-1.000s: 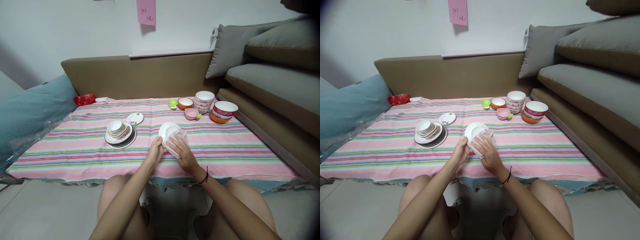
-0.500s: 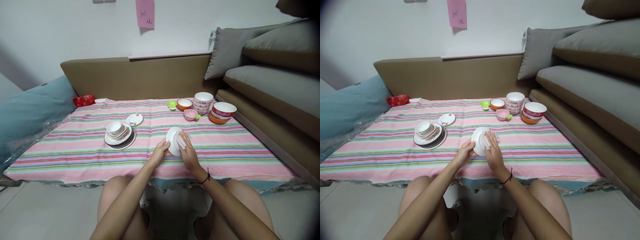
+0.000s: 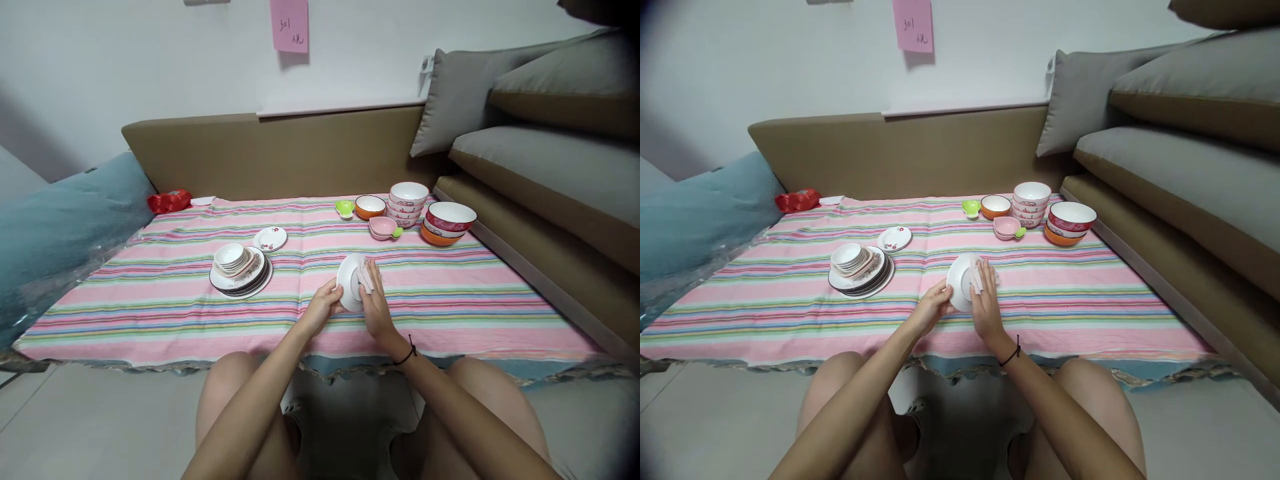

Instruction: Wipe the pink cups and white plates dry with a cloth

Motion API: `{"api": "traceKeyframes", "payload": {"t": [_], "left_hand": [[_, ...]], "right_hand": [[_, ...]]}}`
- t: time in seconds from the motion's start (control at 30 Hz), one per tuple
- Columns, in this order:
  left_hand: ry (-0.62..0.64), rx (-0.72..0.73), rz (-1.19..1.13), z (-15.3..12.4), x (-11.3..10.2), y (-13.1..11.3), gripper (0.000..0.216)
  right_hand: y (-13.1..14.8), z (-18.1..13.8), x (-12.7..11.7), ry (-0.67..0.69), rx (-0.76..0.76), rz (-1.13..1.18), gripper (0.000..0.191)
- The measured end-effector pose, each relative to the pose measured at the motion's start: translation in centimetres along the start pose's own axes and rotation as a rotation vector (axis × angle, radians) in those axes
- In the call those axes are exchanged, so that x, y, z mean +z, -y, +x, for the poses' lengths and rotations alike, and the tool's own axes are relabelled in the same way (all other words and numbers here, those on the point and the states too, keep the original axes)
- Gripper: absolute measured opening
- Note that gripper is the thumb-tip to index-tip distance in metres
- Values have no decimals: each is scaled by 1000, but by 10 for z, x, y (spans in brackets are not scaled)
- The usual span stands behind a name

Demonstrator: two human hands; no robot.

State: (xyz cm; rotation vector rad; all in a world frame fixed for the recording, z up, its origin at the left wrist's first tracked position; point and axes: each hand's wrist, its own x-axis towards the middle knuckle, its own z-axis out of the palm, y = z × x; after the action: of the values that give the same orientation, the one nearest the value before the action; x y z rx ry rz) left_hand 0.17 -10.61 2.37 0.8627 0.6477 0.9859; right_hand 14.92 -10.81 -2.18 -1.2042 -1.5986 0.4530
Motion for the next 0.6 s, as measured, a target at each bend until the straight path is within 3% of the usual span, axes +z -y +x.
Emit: {"api": "traceKeyframes", "payload": {"t": [0.13,0.23,0.33,0.47,0.6], "left_hand": [[-31,-17,-72,0,-2,0,39],[-120,52,-183,2,-8,-6,25],[-190,97,-264,4,-12,-13,24],[-234,97,-286,5,-12,-19,28],[-182,89,-162,4,-9,-20,28]], "right_hand": [[7,1,-7,162,-212,-111,56],[12,-7,-11,307,-399,-220,59],[13,-15,-12,332,-480,-299,63],[11,-18,-13,203,-380,-255,64],[10,-9,-17,81,-125,-66,60]]}}
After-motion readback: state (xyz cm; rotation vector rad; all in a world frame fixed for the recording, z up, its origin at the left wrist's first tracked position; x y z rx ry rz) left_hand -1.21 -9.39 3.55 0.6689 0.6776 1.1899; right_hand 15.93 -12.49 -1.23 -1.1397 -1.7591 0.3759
